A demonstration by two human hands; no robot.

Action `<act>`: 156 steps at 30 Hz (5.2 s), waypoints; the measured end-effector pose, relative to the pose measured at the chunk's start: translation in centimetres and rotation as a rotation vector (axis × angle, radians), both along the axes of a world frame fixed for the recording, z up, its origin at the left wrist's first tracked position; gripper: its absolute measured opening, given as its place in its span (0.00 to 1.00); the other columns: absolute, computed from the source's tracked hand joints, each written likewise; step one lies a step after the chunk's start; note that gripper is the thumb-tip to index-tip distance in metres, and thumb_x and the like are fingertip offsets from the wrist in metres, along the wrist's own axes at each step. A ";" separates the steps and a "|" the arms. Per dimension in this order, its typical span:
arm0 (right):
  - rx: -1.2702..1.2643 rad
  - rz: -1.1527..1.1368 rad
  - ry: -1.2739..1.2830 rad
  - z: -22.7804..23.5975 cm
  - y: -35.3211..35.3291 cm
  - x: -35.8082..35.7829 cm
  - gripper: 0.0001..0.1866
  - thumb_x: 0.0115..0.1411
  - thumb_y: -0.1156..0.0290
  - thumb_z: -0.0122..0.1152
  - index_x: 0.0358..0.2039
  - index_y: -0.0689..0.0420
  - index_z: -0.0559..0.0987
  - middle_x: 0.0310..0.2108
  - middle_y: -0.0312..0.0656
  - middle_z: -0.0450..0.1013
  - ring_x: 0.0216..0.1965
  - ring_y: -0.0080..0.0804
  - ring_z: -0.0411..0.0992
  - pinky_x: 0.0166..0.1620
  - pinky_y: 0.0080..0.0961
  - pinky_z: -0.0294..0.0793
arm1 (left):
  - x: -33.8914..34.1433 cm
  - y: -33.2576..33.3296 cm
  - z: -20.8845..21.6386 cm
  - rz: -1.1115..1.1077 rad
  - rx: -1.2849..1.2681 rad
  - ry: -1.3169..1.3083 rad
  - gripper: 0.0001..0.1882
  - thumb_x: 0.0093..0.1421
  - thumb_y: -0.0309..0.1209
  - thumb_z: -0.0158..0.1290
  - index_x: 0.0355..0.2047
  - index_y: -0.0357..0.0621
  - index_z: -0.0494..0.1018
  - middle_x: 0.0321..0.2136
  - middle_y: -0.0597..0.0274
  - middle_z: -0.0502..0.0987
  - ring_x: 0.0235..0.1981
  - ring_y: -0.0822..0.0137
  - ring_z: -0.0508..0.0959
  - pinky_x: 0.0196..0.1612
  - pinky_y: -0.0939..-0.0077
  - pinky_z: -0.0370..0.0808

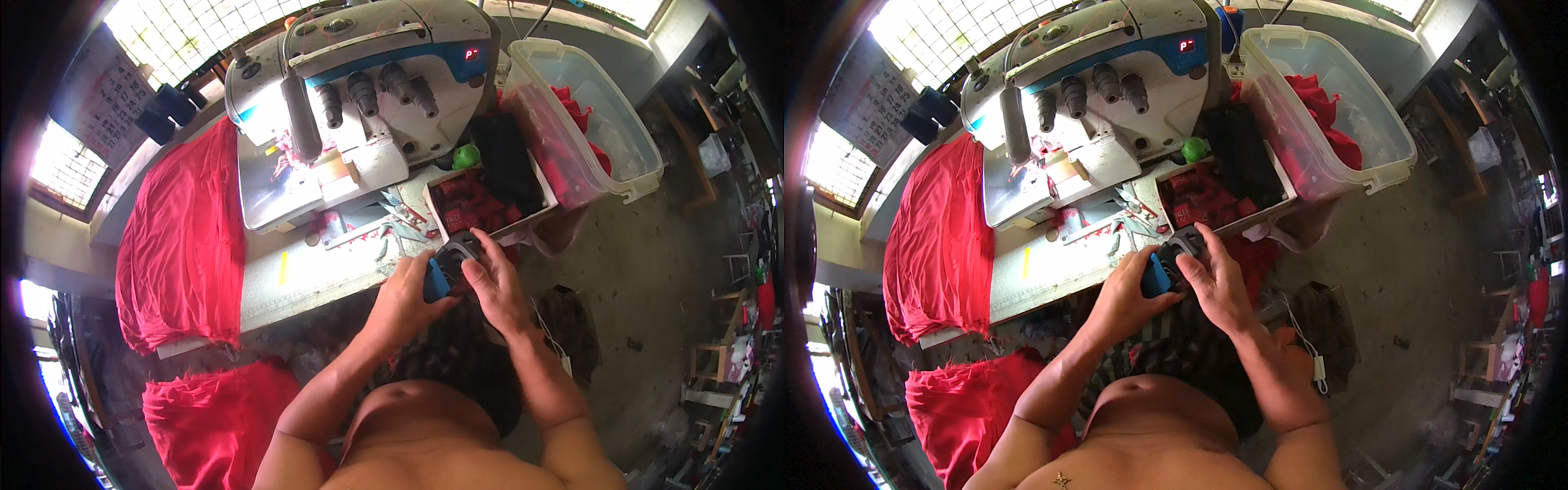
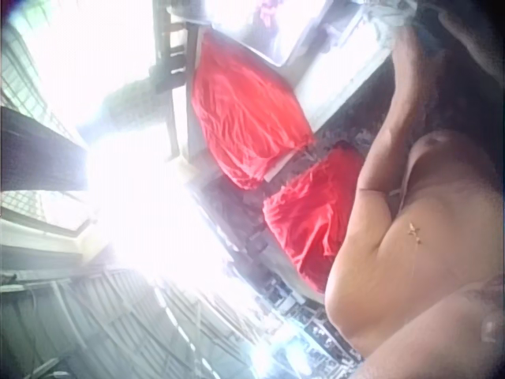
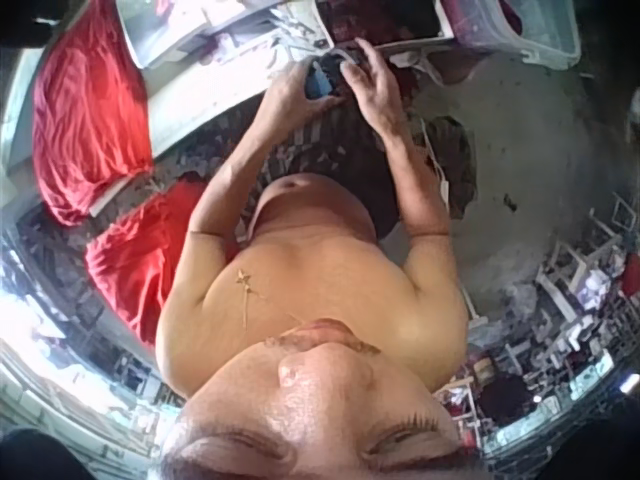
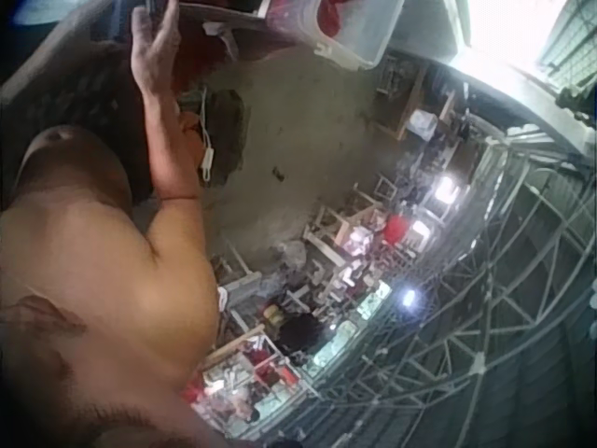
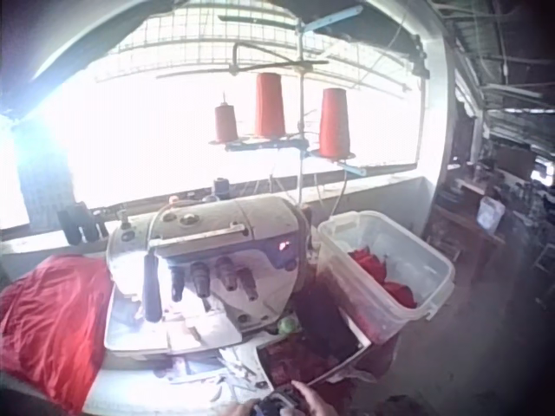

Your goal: The person uses a screwdriver to adjust components inside the sewing machine's bobbin area. They then handle a red fabric piece, folding and positioning it on the machine's table.

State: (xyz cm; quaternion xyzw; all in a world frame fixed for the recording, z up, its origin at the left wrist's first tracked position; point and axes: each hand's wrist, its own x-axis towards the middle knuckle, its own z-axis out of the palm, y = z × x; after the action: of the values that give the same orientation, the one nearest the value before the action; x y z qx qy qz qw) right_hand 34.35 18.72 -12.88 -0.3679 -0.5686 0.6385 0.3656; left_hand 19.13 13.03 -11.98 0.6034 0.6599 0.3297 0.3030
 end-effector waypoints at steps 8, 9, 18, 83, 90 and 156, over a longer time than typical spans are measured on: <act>0.084 -0.106 -0.020 -0.9 0.2 -0.1 0.20 0.61 0.68 0.48 0.52 0.63 0.65 0.42 0.40 0.70 0.43 0.24 0.65 0.47 0.18 0.63 | 0.6 -0.3 -0.4 -0.060 0.024 -0.053 0.37 0.44 0.35 0.61 0.52 0.37 0.57 0.40 0.44 0.69 0.41 0.51 0.72 0.45 0.66 0.68; 0.071 -0.107 -0.015 -1.2 0.3 0.3 0.21 0.61 0.67 0.49 0.53 0.63 0.64 0.41 0.40 0.70 0.43 0.24 0.65 0.48 0.18 0.63 | 0.3 -0.3 -0.4 -0.093 -0.035 -0.203 0.37 0.45 0.35 0.61 0.53 0.36 0.57 0.41 0.45 0.69 0.41 0.53 0.72 0.46 0.68 0.67; 0.010 0.097 0.026 -0.1 -0.3 2.3 0.38 0.52 0.79 0.55 0.60 0.62 0.48 0.52 0.45 0.59 0.53 0.29 0.59 0.56 0.25 0.56 | 0.3 0.0 -1.5 -0.154 -0.221 -0.520 0.36 0.49 0.34 0.59 0.56 0.39 0.55 0.42 0.50 0.71 0.44 0.66 0.72 0.48 0.74 0.66; -0.076 0.731 -1.267 -14.0 -9.3 9.7 0.13 0.53 0.60 0.55 0.28 0.58 0.77 0.21 0.40 0.72 0.24 0.24 0.71 0.28 0.23 0.71 | -10.3 -23.7 -5.7 0.588 -0.357 -0.235 0.09 0.56 0.28 0.44 0.36 0.38 0.69 0.28 0.43 0.73 0.32 0.47 0.74 0.34 0.61 0.69; -0.219 0.693 -1.249 -14.1 -12.4 11.7 0.13 0.53 0.60 0.55 0.28 0.57 0.77 0.21 0.39 0.72 0.23 0.24 0.71 0.28 0.22 0.70 | -1.2 -36.3 -10.7 0.198 -1.252 -0.750 0.18 0.50 0.27 0.45 0.43 0.36 0.68 0.37 0.39 0.72 0.40 0.44 0.73 0.42 0.56 0.69; -0.802 1.194 -1.081 -8.9 -19.2 21.3 0.26 0.54 0.46 0.49 0.36 0.57 0.78 0.27 0.39 0.74 0.32 0.30 0.72 0.38 0.26 0.70 | 4.0 -2.6 -7.6 -1.053 -0.032 -0.282 0.16 0.50 0.36 0.54 0.38 0.42 0.73 0.31 0.56 0.72 0.38 0.56 0.71 0.42 0.65 0.67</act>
State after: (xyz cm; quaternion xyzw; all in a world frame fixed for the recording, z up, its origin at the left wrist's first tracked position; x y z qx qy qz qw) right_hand 55.61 -0.47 -21.77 -0.3615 -0.4940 0.6125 -0.5002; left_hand 23.13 10.42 -19.63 0.7975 0.2264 0.2013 0.5218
